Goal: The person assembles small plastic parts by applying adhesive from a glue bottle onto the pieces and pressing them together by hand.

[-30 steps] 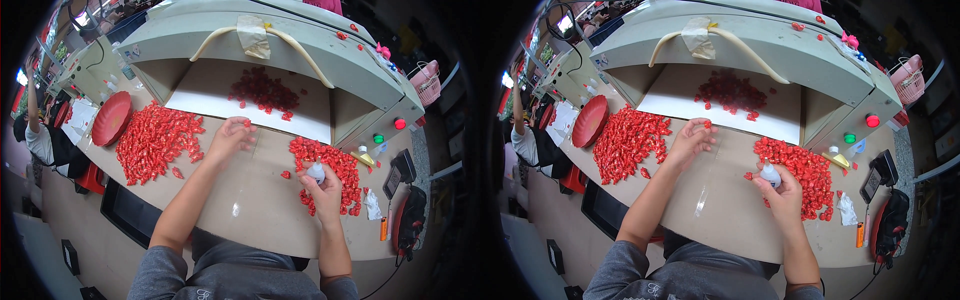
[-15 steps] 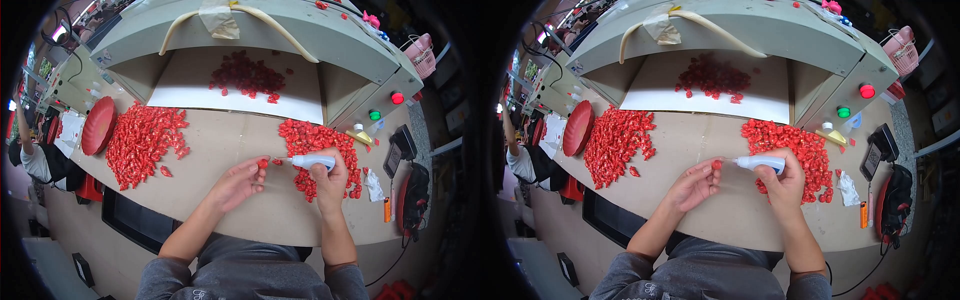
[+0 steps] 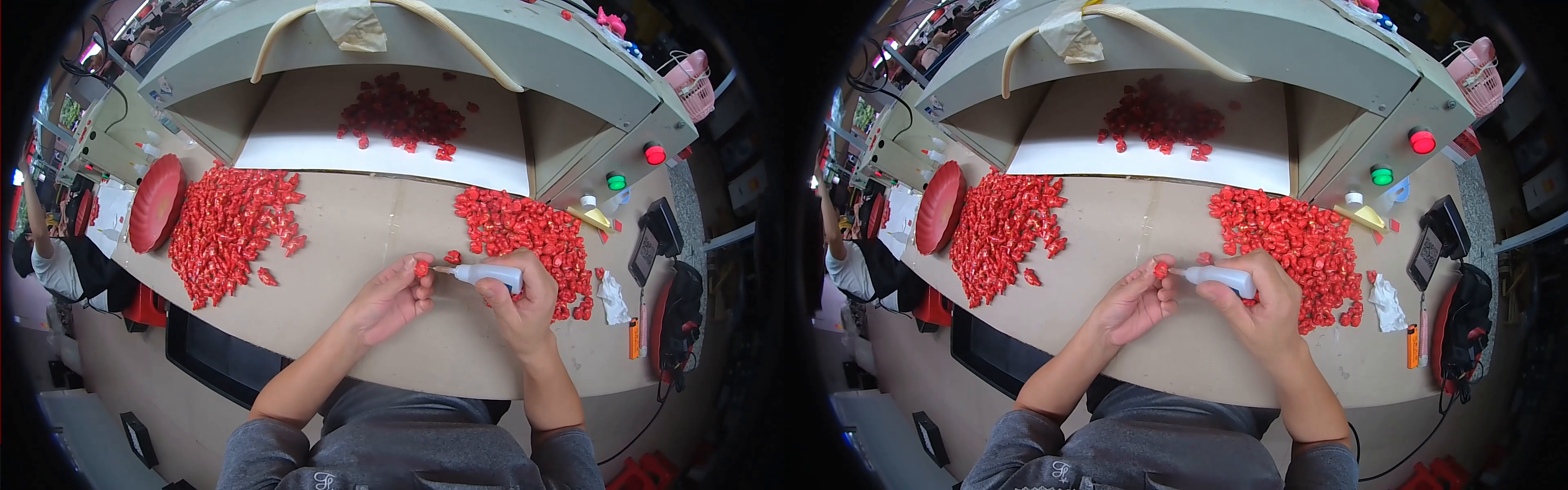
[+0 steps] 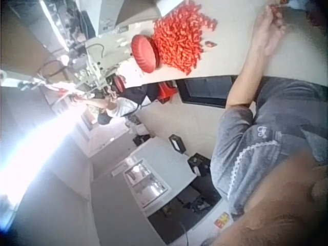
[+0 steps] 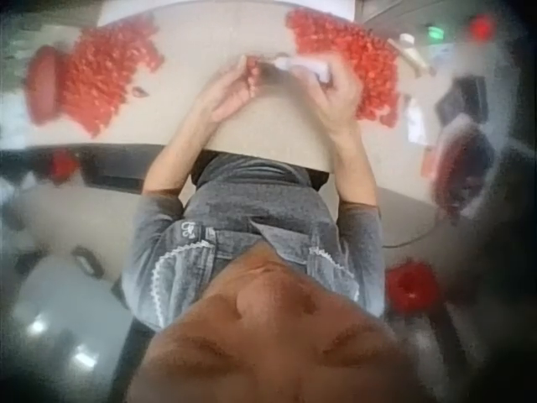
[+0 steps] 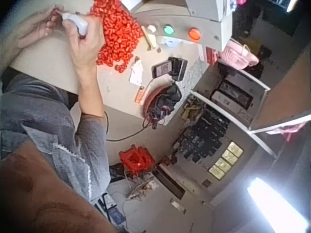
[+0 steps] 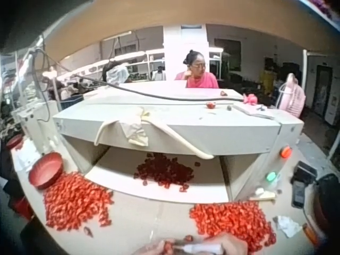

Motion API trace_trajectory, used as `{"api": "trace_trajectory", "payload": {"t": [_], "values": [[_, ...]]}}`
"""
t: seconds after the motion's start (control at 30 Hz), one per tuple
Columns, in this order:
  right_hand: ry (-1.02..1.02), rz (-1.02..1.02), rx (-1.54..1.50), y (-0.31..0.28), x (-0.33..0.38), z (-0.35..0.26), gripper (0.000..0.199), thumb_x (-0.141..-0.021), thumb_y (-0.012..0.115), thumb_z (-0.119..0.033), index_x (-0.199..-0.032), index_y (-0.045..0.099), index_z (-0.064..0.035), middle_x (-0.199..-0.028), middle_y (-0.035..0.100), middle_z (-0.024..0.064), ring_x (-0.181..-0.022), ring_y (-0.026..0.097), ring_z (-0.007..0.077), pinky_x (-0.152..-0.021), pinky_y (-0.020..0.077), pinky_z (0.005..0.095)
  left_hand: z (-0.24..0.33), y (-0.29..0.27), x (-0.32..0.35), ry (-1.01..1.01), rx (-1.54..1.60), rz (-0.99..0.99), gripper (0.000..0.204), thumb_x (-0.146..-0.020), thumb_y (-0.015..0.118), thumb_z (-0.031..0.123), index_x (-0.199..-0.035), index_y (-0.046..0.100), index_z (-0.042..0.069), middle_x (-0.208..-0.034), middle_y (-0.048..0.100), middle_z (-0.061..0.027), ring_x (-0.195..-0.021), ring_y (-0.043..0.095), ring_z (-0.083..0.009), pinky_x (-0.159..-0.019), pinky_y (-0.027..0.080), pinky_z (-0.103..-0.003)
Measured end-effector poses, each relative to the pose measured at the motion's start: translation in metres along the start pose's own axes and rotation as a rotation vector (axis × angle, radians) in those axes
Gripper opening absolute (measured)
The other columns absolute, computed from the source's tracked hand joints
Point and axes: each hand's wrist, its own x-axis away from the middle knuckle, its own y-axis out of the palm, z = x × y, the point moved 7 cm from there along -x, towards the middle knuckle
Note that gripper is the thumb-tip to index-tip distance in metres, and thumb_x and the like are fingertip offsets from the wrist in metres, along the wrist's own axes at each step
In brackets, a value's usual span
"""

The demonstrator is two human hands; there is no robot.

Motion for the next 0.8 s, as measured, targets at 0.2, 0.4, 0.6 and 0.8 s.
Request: {"api": "trace_trajectory", "payload": {"t": [0.2,0.4,0.6,0.8], "values": [[-0.083,-0.031,0.049,0.0056,-0.0026,-0.0064,0.028,-0.078,0.079,-0.019,-0.093,0.062,-0.002,-0.082,0.064,0.0095,-0.069,0.062,0.0179,-0.059,0.0476,0.0273,-0.0023,-0.0033,-0.0017,-0.016,0.037,-0.005,0.024,-0.099,0.051,0.027,-0.111,0.055,0.007,-0.091,0.056,-0.0014,-0.078,0.052,-0.0091,-0.074,0.047,-0.027],[-0.081,-0.04,0.066,0.0079,-0.0039,-0.0088,0.029,-0.077,0.079,-0.019,-0.094,0.062,-0.0023,-0.083,0.064,0.0101,-0.071,0.063,0.0194,-0.06,0.0487,0.0283,-0.0022,-0.0031,-0.0018,-0.016,0.029,0.003,0.024,-0.099,0.051,0.027,-0.112,0.056,0.008,-0.091,0.057,-0.0012,-0.078,0.052,-0.0091,-0.073,0.047,-0.026],[-0.1,-0.05,0.055,0.01,-0.0033,-0.0086,0.028,-0.077,0.079,-0.017,-0.094,0.062,-0.0028,-0.084,0.064,0.0103,-0.071,0.063,0.0199,-0.061,0.0487,0.0289,-0.003,-0.0037,-0.0013,-0.024,0.026,0.017,0.024,-0.099,0.051,0.028,-0.111,0.057,0.008,-0.091,0.057,-0.001,-0.077,0.052,-0.009,-0.072,0.046,-0.026],[-0.078,-0.033,0.074,0.0079,-0.0038,-0.0076,0.027,-0.076,0.079,-0.015,-0.094,0.062,-0.0029,-0.084,0.064,0.0105,-0.071,0.063,0.0208,-0.061,0.0484,0.0295,-0.0023,-0.0005,-0.0009,-0.027,0.0,0.012,0.023,-0.099,0.051,0.028,-0.11,0.056,0.009,-0.092,0.057,-0.0006,-0.078,0.052,-0.0082,-0.072,0.046,-0.025]]}}
